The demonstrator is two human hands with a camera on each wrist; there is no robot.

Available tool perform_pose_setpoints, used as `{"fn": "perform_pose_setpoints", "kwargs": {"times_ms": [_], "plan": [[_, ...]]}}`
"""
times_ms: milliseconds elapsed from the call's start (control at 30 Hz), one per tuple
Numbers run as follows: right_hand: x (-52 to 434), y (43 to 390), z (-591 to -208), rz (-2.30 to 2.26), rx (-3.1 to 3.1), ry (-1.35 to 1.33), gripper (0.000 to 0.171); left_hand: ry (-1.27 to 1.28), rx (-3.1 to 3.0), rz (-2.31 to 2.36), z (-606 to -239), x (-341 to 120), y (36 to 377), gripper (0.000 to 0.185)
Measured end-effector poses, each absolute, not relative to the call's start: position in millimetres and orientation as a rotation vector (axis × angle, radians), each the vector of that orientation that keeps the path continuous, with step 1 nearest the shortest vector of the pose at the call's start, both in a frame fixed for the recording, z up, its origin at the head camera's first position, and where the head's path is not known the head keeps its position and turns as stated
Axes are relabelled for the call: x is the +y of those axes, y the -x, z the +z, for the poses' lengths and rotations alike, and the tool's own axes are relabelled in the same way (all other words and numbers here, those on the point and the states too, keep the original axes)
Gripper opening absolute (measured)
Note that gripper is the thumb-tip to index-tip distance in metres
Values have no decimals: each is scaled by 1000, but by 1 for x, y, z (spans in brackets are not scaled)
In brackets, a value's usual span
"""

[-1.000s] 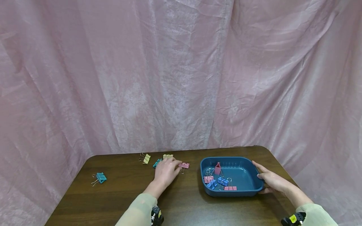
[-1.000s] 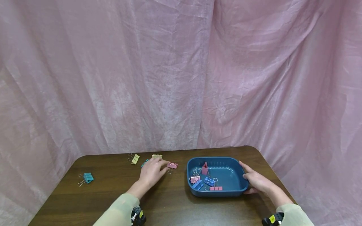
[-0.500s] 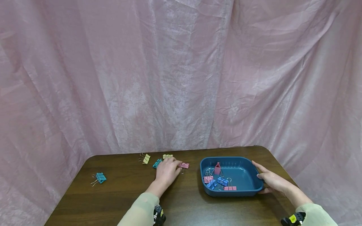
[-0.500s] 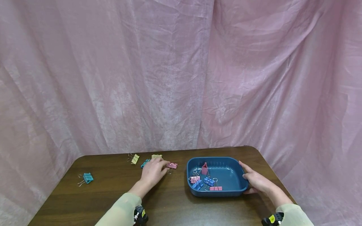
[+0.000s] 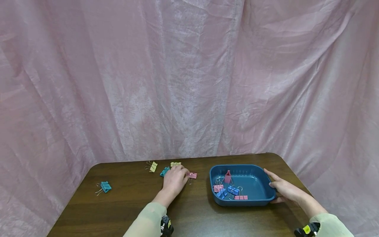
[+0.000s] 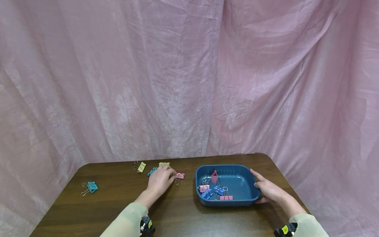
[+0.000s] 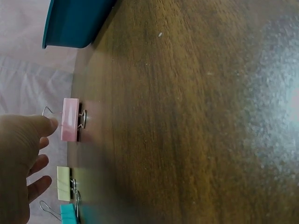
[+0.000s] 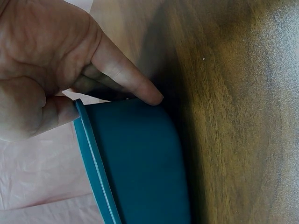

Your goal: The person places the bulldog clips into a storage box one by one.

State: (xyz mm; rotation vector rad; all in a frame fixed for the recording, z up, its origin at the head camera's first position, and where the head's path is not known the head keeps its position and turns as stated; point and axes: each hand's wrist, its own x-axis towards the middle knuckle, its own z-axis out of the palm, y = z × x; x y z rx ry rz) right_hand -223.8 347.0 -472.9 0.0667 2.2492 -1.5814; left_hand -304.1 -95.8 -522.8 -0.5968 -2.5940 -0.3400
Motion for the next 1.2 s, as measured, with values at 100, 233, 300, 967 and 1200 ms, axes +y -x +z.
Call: {"fn": "perform_pose_setpoints", "kwargs": {"times_ms": [100, 233, 300, 967, 1200], "plan": [[347, 224, -473, -1581, 2245, -72, 69, 606, -2590, -341, -523, -96, 303, 7], [347, 224, -473, -1582, 2243, -79, 69, 615, -2578, -331, -523, -97, 302, 7], [347, 224, -473, -1579, 2247, -82, 69, 617, -2569, -322, -523, -97, 301, 6], [346, 223, -471, -1575, 2245, -79, 68, 631, -2542, -285, -527, -99, 303, 7], [347, 224, -473, -1576, 2245, -72, 69, 651, -2494, -291, -527, -103, 304, 7]]}}
